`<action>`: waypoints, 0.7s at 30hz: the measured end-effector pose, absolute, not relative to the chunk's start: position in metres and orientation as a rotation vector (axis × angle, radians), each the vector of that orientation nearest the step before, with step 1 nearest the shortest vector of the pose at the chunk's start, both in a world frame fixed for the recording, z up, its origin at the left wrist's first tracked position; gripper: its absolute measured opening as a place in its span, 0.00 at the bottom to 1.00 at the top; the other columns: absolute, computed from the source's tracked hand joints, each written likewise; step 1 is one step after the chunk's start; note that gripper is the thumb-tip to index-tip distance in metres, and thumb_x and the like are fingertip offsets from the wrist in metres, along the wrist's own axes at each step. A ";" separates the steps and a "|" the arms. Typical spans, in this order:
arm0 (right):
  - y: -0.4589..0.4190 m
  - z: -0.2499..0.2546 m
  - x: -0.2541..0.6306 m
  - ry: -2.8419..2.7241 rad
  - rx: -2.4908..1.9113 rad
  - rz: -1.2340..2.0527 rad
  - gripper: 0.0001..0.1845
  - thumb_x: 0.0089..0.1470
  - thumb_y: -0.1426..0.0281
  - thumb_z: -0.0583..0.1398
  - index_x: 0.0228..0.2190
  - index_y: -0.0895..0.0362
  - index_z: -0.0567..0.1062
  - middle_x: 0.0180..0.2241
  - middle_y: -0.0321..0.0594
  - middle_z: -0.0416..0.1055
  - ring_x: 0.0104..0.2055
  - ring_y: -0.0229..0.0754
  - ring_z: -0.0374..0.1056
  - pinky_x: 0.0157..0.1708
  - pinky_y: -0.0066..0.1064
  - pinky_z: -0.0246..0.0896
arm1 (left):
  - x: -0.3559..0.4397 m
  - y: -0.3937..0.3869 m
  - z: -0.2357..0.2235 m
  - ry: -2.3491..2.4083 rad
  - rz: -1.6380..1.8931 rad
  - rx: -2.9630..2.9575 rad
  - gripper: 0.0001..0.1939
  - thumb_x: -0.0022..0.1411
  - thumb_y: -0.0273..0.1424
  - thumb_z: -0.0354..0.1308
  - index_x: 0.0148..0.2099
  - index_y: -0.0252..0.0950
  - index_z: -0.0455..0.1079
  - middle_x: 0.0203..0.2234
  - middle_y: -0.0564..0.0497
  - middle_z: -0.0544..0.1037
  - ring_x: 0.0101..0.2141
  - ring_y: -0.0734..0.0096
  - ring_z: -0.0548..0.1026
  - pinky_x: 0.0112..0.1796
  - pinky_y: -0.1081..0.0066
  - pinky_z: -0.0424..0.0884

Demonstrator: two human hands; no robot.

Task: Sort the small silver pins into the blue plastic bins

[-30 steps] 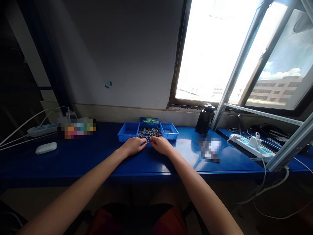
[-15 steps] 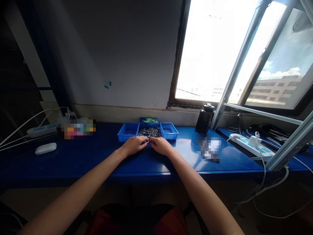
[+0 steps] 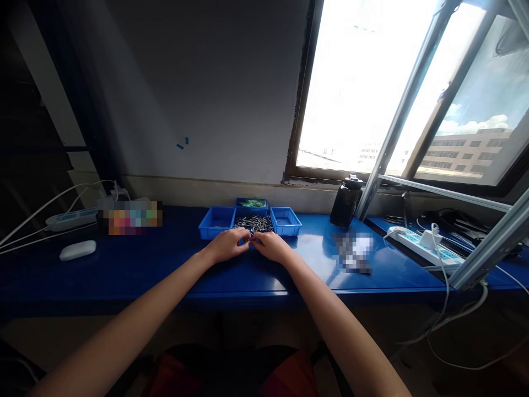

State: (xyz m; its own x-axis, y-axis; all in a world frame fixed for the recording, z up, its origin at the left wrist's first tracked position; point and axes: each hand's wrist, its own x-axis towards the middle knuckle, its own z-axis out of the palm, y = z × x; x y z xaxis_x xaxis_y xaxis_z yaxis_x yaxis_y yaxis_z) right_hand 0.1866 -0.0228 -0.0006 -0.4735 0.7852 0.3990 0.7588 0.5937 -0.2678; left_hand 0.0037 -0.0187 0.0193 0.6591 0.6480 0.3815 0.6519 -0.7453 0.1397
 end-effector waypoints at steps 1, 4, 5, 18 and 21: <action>-0.023 -0.001 0.187 -2.339 -1.231 0.075 0.10 0.53 0.66 0.52 0.33 0.56 0.71 0.24 0.36 0.69 0.26 0.34 0.62 0.27 0.23 0.52 | 0.004 -0.020 0.020 -1.129 -0.647 -2.844 0.08 0.56 0.33 0.46 0.36 0.38 0.63 0.32 0.52 0.71 0.32 0.70 0.70 0.28 0.74 0.63; -0.022 0.000 0.187 -2.334 -1.246 0.083 0.11 0.54 0.65 0.52 0.34 0.56 0.71 0.25 0.37 0.69 0.25 0.34 0.62 0.26 0.23 0.52 | 0.004 -0.021 0.021 -1.176 -0.614 -2.838 0.06 0.55 0.32 0.47 0.35 0.37 0.61 0.28 0.52 0.71 0.29 0.70 0.70 0.27 0.75 0.63; -0.022 0.000 0.187 -2.334 -1.247 0.088 0.11 0.54 0.65 0.52 0.34 0.56 0.71 0.24 0.36 0.69 0.25 0.34 0.62 0.26 0.23 0.52 | 0.004 -0.020 0.020 -1.190 -0.598 -2.840 0.05 0.55 0.32 0.47 0.35 0.37 0.61 0.27 0.52 0.71 0.29 0.70 0.70 0.27 0.75 0.63; -0.024 0.003 0.187 -2.325 -1.261 0.082 0.11 0.54 0.65 0.51 0.34 0.56 0.71 0.23 0.36 0.69 0.26 0.34 0.63 0.28 0.23 0.53 | 0.003 -0.013 0.014 -1.158 -0.548 -2.847 0.11 0.59 0.35 0.44 0.40 0.39 0.64 0.34 0.51 0.73 0.36 0.68 0.71 0.32 0.74 0.64; -0.023 0.002 0.188 -2.320 -1.261 0.086 0.12 0.55 0.65 0.51 0.33 0.56 0.71 0.24 0.37 0.69 0.26 0.35 0.64 0.28 0.23 0.54 | 0.003 -0.012 0.014 -1.216 -0.551 -2.805 0.14 0.60 0.38 0.43 0.42 0.39 0.65 0.35 0.50 0.73 0.36 0.66 0.71 0.31 0.74 0.64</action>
State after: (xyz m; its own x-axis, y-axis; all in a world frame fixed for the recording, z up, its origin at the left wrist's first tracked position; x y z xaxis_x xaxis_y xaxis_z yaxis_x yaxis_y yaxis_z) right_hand 0.1877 -0.0228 0.0020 -0.4501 0.8028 0.3912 0.7717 0.5701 -0.2820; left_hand 0.0033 -0.0119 0.0138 0.6307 0.7006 0.3338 0.7129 -0.6930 0.1075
